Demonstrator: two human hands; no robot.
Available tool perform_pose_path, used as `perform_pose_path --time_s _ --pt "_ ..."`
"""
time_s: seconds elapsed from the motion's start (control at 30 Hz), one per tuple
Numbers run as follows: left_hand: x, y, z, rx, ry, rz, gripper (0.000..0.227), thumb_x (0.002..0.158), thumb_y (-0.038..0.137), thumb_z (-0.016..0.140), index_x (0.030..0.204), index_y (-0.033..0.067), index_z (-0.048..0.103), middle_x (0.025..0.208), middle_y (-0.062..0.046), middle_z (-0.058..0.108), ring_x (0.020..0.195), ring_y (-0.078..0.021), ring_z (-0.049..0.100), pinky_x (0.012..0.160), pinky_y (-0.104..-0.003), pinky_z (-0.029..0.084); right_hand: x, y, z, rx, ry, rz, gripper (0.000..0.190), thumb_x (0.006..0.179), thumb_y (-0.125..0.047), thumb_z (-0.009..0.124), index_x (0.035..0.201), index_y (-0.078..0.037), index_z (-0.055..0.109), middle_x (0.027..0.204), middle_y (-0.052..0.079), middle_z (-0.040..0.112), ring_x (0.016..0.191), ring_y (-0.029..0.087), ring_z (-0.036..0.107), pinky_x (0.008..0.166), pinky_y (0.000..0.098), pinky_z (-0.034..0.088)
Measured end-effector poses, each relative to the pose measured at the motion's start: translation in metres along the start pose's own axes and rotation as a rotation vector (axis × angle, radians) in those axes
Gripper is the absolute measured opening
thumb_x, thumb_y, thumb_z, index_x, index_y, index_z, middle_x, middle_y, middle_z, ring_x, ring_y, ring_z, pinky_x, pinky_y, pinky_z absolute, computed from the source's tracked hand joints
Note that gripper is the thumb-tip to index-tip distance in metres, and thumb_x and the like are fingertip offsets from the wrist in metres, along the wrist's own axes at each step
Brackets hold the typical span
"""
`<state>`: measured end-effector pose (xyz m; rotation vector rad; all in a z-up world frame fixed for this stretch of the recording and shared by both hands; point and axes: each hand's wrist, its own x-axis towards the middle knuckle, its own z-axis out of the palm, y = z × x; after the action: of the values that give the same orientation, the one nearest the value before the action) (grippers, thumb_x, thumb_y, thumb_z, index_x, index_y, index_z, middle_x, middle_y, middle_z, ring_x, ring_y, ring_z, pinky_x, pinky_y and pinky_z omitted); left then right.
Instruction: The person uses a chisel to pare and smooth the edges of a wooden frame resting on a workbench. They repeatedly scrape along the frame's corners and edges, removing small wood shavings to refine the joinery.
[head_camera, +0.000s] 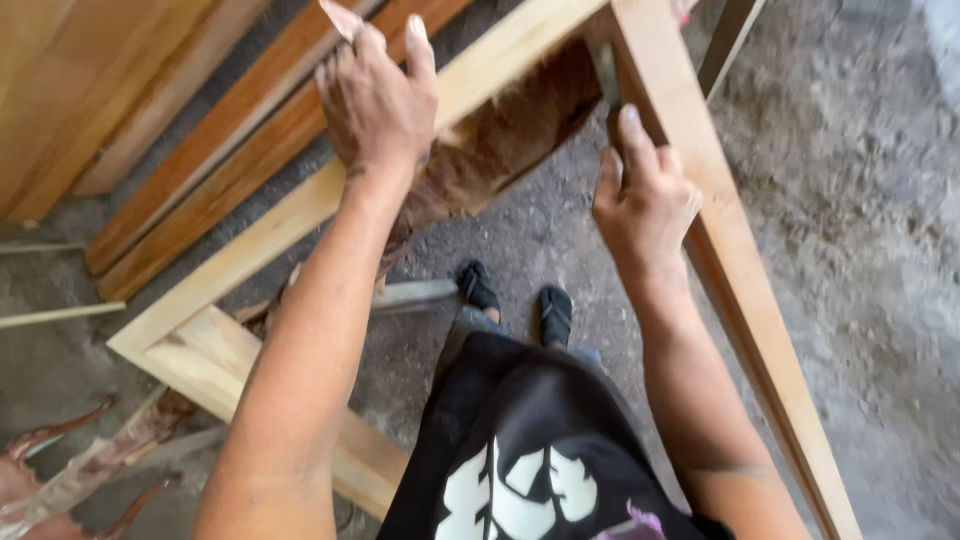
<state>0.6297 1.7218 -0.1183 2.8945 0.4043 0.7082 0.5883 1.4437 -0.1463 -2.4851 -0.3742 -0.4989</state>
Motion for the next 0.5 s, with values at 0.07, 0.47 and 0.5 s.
perform_pose_path --time_s 0.07,0.47,0.5 --pt "0.005 -0.005 -0.007 0.004 -0.028 -0.024 0.049 0.104 0.047 0.056 0.094 0.0001 0.065 0.088 -0.024 0.069 0.087 -0.0431 0.064 0.087 -0.052 0.045 0.005 -0.005 0.004 -0.002 -0.017 0.001 0.045 0.101 -0.015 0.075 0.145 -0.015 0.064 0.093 0.016 0.069 0.075 0.031 0.071 0.067 0.0413 0.058" --pt "-0.008 0.002 -0.014 -0.031 -0.148 -0.097 0.05 0.104 0.048 0.055 0.09 -0.0001 0.065 0.085 -0.025 0.068 0.086 -0.0409 0.065 0.089 -0.051 0.045 0.003 -0.011 -0.019 0.033 -0.189 0.176 0.042 0.102 -0.013 0.078 0.142 -0.013 0.068 0.1 0.02 0.074 0.083 0.035 0.073 0.075 0.0453 0.057" --pt "-0.004 0.001 -0.013 -0.039 -0.195 -0.126 0.051 0.103 0.048 0.055 0.09 -0.0003 0.065 0.083 -0.025 0.068 0.085 -0.0408 0.065 0.089 -0.052 0.045 0.007 -0.011 -0.021 0.058 -0.151 0.136 0.042 0.101 -0.012 0.077 0.142 -0.012 0.068 0.107 0.02 0.074 0.09 0.034 0.074 0.081 0.0439 0.059"
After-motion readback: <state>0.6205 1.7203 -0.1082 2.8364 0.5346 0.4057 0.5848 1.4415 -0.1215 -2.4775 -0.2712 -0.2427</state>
